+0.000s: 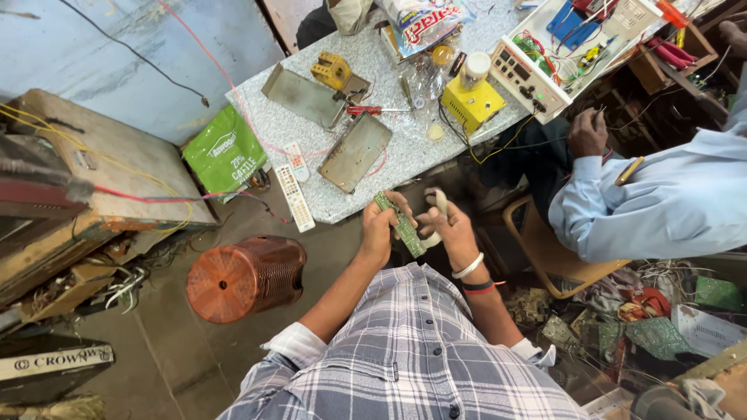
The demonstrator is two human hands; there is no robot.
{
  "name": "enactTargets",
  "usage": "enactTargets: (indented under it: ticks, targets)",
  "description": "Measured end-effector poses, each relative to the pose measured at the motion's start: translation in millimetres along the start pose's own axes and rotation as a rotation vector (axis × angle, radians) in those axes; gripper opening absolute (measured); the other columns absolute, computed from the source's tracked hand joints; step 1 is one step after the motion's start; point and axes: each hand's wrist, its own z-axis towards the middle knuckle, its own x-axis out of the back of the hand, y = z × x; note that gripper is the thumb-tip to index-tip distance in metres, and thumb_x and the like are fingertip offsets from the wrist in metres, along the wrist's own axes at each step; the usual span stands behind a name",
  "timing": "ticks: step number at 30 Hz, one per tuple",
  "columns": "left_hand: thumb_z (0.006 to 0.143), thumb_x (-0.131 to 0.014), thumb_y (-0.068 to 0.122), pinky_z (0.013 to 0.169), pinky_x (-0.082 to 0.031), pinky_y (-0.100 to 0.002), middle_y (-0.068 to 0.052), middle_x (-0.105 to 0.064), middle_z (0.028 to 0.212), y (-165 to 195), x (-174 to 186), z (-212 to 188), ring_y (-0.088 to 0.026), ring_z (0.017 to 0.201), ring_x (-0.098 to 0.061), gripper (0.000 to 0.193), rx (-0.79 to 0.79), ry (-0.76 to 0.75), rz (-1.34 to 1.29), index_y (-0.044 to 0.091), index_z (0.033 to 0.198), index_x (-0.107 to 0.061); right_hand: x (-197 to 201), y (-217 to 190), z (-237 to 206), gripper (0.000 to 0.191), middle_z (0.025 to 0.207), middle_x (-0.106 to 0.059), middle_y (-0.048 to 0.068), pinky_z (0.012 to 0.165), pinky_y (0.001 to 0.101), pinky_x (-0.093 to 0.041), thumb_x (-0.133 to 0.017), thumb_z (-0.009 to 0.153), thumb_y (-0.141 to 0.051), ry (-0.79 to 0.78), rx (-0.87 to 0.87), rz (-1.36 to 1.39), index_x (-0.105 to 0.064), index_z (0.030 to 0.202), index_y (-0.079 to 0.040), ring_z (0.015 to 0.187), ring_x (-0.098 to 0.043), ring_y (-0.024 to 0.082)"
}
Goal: The person holds a small circuit board and repeatedly wipes its surface with a white cloth. They rotate the board to access different sides and continue wiping throughout the clip. The board remains in hand; no final placement or assembly is shown.
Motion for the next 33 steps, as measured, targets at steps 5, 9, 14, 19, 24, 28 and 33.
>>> enactTargets:
  ticks: [5, 9, 14, 19, 24, 28, 33]
  targets:
    - [0.077, -0.046, -0.004, 0.052, -0.051, -0.026, -0.011, -0.068, 0.092, 8.1, -6.1, 38.5, -0.023, 0.076, -0.073, 0.038, -0.031, 0.011, -0.024, 0.000, 0.112, -0.060, 6.3, -19.3, 36.0, 0.067, 0.116, -0.071, 0.011, 0.070, 0.0289, -0.056, -0.063, 0.096, -0.029, 0.025, -0.075, -0.125, -0.031, 0.150, -0.004, 0.089, -0.071, 0.015]
    - [0.085, -0.050, -0.005, 0.060, -0.055, -0.026, -0.012, -0.068, 0.105, 24.8, -16.6, 79.6, -0.025, 0.091, -0.075, 0.041, -0.042, -0.019, -0.048, -0.001, 0.125, -0.057, 22.0, -42.0, 68.0, 0.062, 0.125, -0.067, 0.008, 0.074, 0.0257, -0.055, -0.057, 0.101, -0.034, -0.022, 0.057, -0.246, -0.038, 0.153, -0.006, 0.095, -0.066, 0.012]
    - [0.092, -0.054, -0.007, 0.071, -0.061, -0.027, -0.012, -0.065, 0.124, 45.8, -28.0, 124.5, -0.025, 0.103, -0.073, 0.048, -0.030, -0.120, -0.140, -0.001, 0.139, -0.050, 33.1, -65.4, 107.4, 0.047, 0.114, -0.072, 0.006, 0.073, 0.0235, -0.054, -0.048, 0.108, -0.035, -0.075, 0.043, -0.312, -0.058, 0.143, -0.005, 0.089, -0.063, 0.009]
    - [0.094, -0.061, -0.005, 0.076, -0.063, -0.027, -0.011, -0.065, 0.129, 54.3, -24.2, 160.1, -0.025, 0.112, -0.071, 0.053, -0.017, -0.207, -0.116, 0.001, 0.145, -0.047, 23.8, -69.5, 143.1, 0.040, 0.102, -0.073, 0.004, 0.070, 0.0248, -0.054, -0.051, 0.107, -0.030, 0.034, 0.043, -0.151, -0.063, 0.132, -0.002, 0.082, -0.068, 0.011]
    - [0.098, -0.063, -0.002, 0.080, -0.063, -0.027, -0.013, -0.066, 0.130, 62.0, -10.2, 188.2, -0.022, 0.112, -0.069, 0.051, -0.042, -0.227, -0.093, 0.001, 0.147, -0.048, 7.6, -65.1, 168.0, 0.035, 0.104, -0.071, 0.005, 0.075, 0.0243, -0.051, -0.054, 0.112, -0.024, 0.122, 0.228, -0.216, -0.069, 0.133, 0.000, 0.086, -0.059, 0.010]
    - [0.098, -0.066, 0.001, 0.078, -0.063, -0.027, -0.012, -0.066, 0.128, 68.7, -1.0, 199.7, -0.020, 0.110, -0.072, 0.049, -0.114, -0.187, -0.070, 0.002, 0.145, -0.049, 3.7, -75.4, 183.5, 0.043, 0.117, -0.068, 0.005, 0.082, 0.0248, -0.053, -0.059, 0.096, -0.003, -0.088, 0.269, -0.134, -0.063, 0.139, -0.004, 0.095, -0.061, 0.010]
    - [0.099, -0.069, 0.005, 0.077, -0.062, -0.026, -0.012, -0.068, 0.127, 72.8, 1.6, 207.7, -0.018, 0.106, -0.070, 0.050, -0.216, -0.072, -0.122, 0.003, 0.145, -0.050, -7.9, -94.5, 211.3, 0.042, 0.113, -0.069, 0.003, 0.078, 0.0255, -0.053, -0.072, 0.090, -0.008, -0.144, 0.196, -0.372, -0.063, 0.131, -0.005, 0.094, -0.062, 0.011]
